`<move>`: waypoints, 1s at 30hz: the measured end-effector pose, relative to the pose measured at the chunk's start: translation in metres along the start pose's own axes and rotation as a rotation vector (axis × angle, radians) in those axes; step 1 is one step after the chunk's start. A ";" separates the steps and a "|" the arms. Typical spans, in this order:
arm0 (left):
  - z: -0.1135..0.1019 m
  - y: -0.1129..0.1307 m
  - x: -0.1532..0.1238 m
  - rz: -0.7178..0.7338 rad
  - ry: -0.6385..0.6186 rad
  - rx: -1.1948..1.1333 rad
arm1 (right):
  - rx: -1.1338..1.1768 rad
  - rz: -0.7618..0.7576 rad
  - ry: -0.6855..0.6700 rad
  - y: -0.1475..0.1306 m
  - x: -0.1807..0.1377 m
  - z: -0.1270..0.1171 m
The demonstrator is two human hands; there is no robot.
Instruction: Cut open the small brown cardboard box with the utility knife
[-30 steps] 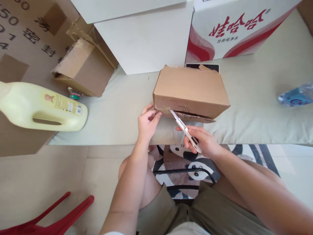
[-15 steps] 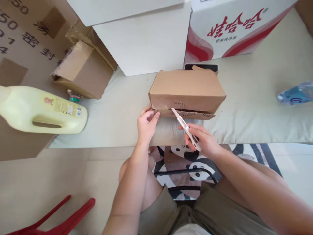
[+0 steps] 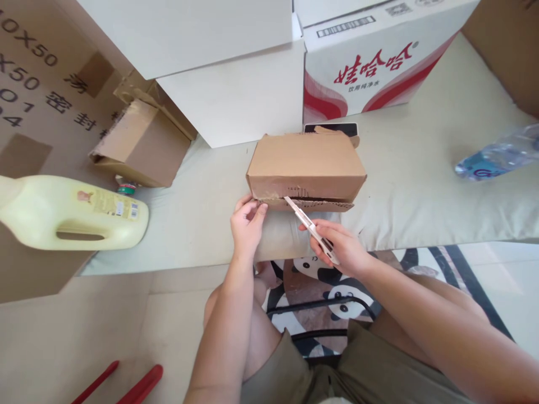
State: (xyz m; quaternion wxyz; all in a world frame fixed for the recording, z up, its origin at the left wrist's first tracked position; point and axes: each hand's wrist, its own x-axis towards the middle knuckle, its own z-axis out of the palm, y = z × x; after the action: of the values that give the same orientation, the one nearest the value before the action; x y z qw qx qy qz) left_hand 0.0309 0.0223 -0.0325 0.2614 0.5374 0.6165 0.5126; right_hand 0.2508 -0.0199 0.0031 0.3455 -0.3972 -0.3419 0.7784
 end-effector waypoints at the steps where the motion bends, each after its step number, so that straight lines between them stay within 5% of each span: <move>1: 0.000 -0.001 0.000 0.005 0.001 0.003 | 0.001 -0.002 0.001 -0.001 0.000 0.000; 22: 0.004 0.012 -0.004 0.142 -0.103 0.063 | 0.053 0.065 -0.169 -0.001 0.000 0.003; 30: 0.003 0.005 0.000 0.070 -0.020 0.029 | 0.101 0.027 -0.024 -0.003 0.000 0.000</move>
State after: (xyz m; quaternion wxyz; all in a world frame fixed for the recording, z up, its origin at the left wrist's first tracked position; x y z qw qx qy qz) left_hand 0.0355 0.0234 -0.0293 0.2413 0.5675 0.6021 0.5071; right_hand 0.2516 -0.0186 0.0060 0.3508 -0.3744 -0.3008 0.8039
